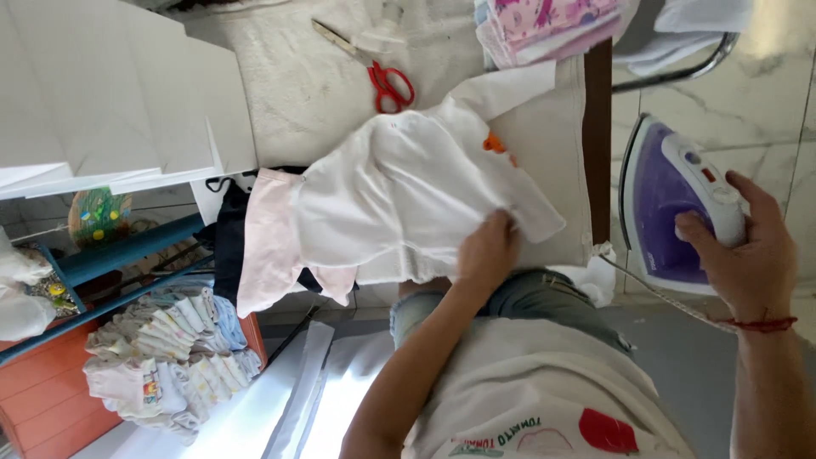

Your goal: Cutting fabric and then ironing and folding baby clothes on a work table

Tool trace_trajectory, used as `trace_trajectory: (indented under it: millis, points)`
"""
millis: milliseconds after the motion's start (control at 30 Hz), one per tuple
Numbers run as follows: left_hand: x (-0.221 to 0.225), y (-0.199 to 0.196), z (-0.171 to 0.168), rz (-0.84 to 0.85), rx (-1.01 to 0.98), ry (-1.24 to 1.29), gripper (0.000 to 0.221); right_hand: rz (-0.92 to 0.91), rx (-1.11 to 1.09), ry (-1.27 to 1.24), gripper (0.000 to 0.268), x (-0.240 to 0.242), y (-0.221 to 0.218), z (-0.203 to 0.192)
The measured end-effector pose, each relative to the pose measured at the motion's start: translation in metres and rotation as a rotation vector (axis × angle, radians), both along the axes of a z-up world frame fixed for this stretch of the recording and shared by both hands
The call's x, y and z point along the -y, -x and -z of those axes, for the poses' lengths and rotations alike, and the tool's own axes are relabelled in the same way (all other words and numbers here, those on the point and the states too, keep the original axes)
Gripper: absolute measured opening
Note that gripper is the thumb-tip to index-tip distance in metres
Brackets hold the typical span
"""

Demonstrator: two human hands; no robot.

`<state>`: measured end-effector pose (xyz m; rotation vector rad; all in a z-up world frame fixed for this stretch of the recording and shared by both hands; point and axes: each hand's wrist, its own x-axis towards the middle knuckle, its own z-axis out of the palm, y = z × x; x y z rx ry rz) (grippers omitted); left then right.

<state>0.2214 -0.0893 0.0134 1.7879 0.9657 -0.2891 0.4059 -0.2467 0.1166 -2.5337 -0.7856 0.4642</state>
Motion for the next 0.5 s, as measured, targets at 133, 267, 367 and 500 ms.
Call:
trace_trajectory:
  millis: [133, 267, 367, 500]
  points:
    - [0.0, -0.017, -0.007, 0.071, -0.128, 0.191, 0.027, 0.102, -0.043, 0.009, 0.06, 0.002, -0.001, 0.001]
    - [-0.03, -0.022, 0.018, 0.401, -0.247, 0.179, 0.036, -0.011, 0.085, 0.118, 0.062, -0.005, 0.013, -0.014]
    - [-0.056, -0.019, 0.042, 0.213, -0.009, -0.526, 0.027, -0.002, 0.024, 0.07, 0.059, -0.002, 0.037, -0.016]
    - [-0.103, -0.065, 0.05, 0.663, 0.393, -0.718, 0.009, 0.17, -0.123, 0.106, 0.056, 0.001, 0.074, -0.015]
